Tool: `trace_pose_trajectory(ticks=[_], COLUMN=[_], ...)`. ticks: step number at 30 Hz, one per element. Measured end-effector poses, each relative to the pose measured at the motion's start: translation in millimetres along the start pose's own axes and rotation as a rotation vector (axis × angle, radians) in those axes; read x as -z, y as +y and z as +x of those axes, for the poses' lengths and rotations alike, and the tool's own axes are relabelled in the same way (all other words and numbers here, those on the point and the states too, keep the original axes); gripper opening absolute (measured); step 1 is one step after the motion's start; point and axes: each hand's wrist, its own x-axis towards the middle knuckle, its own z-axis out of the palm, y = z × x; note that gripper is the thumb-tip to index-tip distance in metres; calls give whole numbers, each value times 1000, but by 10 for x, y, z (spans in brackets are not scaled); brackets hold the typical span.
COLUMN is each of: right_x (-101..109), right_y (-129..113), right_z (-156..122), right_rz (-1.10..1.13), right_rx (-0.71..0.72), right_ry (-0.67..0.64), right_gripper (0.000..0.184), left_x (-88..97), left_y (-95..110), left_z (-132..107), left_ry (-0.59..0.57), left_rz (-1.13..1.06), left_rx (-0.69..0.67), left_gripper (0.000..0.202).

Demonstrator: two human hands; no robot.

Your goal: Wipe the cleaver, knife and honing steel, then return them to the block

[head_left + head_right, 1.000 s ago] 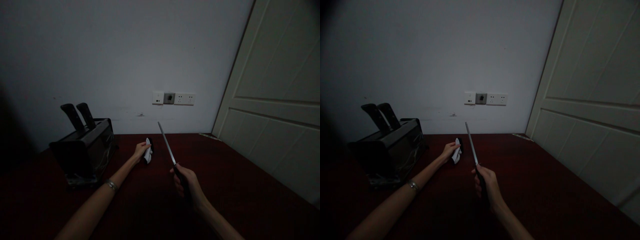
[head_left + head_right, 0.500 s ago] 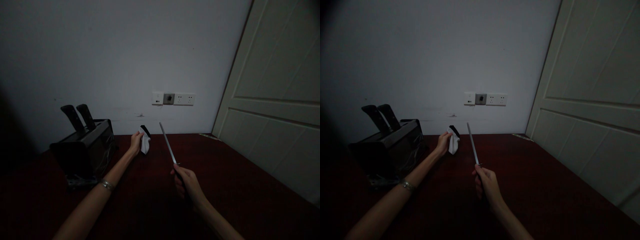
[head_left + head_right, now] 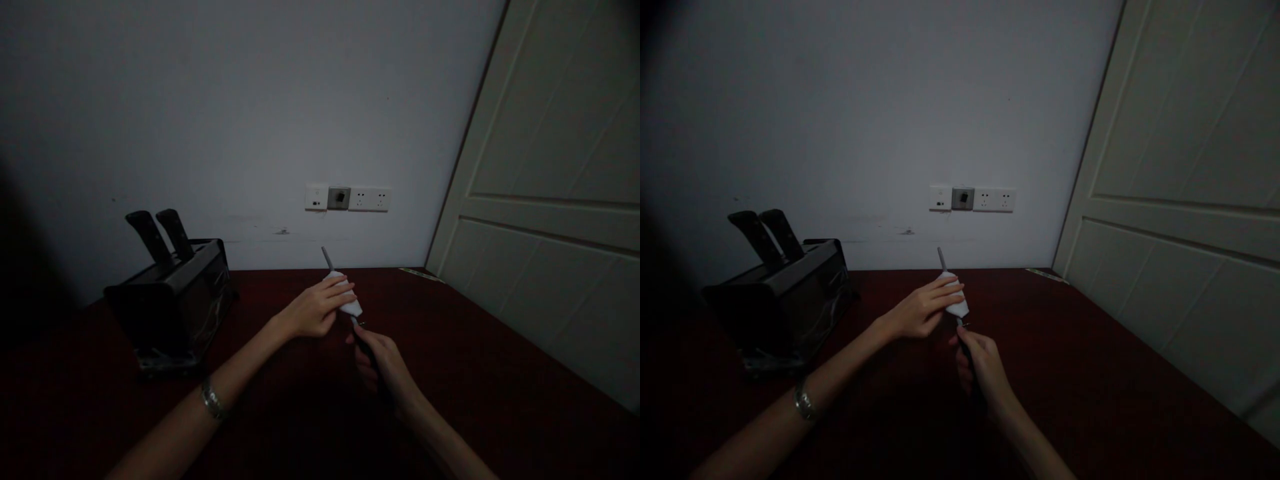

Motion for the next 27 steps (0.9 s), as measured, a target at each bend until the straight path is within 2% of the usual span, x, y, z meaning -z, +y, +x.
trace_pose_trajectory(ticks=[3, 7, 10, 13, 18, 23, 27], right_x=[20, 35, 36, 39, 51, 47, 36], right_y=[-11, -36, -40, -22, -10, -31, -12], right_z=[15, 22, 27, 37, 37, 29, 27], right_rz=[18, 22, 14, 4, 6, 0, -32], right_rx=[12, 4, -4, 11, 37, 17, 26], right_ry=[10, 9, 11, 12, -19, -19, -30], right_gripper=[40, 39, 39, 40, 39, 40, 40], left_x=[-12, -75, -133, -127, -10, -12, -42], left_y=[37, 66, 65, 65, 86, 94, 105], left_z=[6, 28, 46, 62, 78, 77, 68], left_ry=[-19, 58, 97, 25, -107, -120, -127], left_rz=[-112, -239, -248, -179, -67, 68, 218], left_rx=[-15, 41, 67, 48, -9, -56, -116], left_gripper=[53, 32, 26, 29, 33, 35, 28])
